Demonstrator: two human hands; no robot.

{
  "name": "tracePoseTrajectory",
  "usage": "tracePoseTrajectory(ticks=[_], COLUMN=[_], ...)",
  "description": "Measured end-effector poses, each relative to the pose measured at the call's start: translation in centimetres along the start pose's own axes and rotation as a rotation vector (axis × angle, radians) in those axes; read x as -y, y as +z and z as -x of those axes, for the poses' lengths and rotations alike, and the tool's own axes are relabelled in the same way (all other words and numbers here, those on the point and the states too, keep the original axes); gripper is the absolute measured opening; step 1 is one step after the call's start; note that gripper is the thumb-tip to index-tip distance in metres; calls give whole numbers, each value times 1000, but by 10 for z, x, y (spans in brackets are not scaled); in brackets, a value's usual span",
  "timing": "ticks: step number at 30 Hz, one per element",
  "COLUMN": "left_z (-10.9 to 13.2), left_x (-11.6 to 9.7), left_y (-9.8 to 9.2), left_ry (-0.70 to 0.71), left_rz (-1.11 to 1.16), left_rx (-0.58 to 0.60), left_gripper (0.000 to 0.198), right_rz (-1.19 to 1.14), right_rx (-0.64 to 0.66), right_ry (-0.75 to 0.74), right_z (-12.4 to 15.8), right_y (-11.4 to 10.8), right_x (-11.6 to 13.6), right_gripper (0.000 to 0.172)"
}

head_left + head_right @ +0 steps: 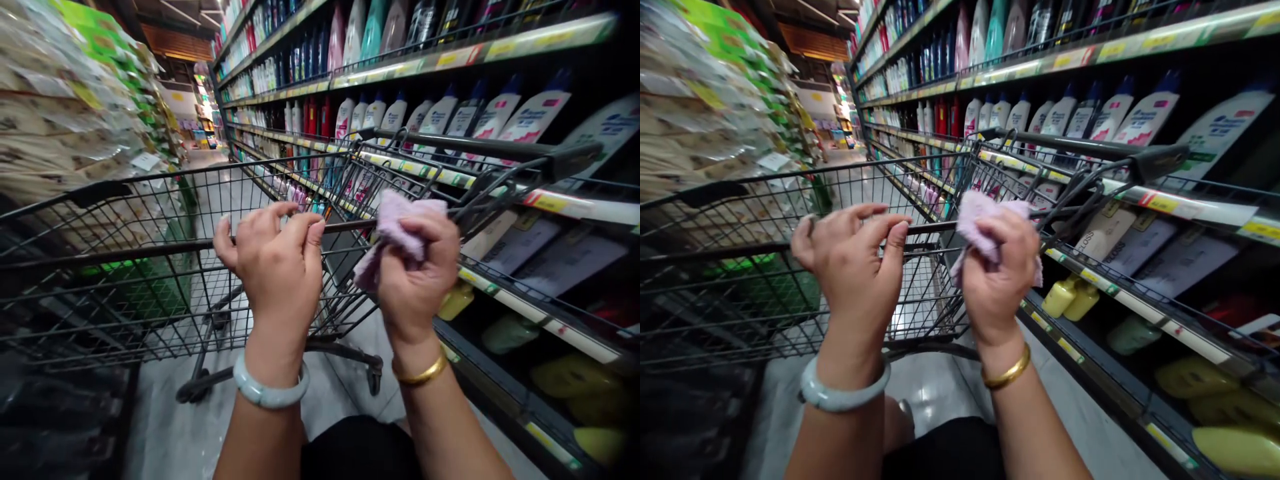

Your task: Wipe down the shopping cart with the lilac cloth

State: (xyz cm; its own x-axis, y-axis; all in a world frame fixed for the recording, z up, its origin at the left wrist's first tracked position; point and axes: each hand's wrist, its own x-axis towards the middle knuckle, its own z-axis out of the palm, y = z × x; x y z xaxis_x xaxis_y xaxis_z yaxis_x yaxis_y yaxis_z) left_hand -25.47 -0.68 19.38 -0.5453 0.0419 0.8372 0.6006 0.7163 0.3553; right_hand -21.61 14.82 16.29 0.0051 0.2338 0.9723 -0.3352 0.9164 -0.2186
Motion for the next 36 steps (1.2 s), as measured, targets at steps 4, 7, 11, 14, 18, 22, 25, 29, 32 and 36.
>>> tracePoseTrajectory(ticks=[4,7,11,14,18,22,25,29,32,36], left_z=[-2,-2,0,0,-1,-2,-2,-2,-3,-2], left_x=[8,9,7,7,8,5,0,-4,-4,-2], left_y=[0,1,3,4,6,9,13,16,16,18], left_ry=[42,55,42,39,66,48,37,62,76,110], left_rz=[-42,-17,0,-28,-42,-23,-25,-47,-38,-22], left_rx=[73,55,29,21,1,9,14,25,40,30], left_gripper=[31,30,31,29,30,30,30,29,28,28], right_rz=[-88,-11,75,-11,-20,101,70,0,19,69], right_rx=[184,8,-200,-26,115,-148,-164,75,50,-168], right_ry=[-156,-52,54,6,-86,63,99,-43,-36,165], right_z=[3,-5,-4,8,13,4,11,27,26,18], right_y=[4,-6,-5,7,7,-6,0,16,13,6], right_x=[14,-9,-19,4,5,-31,-26,1,-14,-41], right_gripper=[36,31,29,32,31,26,27,31,29,22])
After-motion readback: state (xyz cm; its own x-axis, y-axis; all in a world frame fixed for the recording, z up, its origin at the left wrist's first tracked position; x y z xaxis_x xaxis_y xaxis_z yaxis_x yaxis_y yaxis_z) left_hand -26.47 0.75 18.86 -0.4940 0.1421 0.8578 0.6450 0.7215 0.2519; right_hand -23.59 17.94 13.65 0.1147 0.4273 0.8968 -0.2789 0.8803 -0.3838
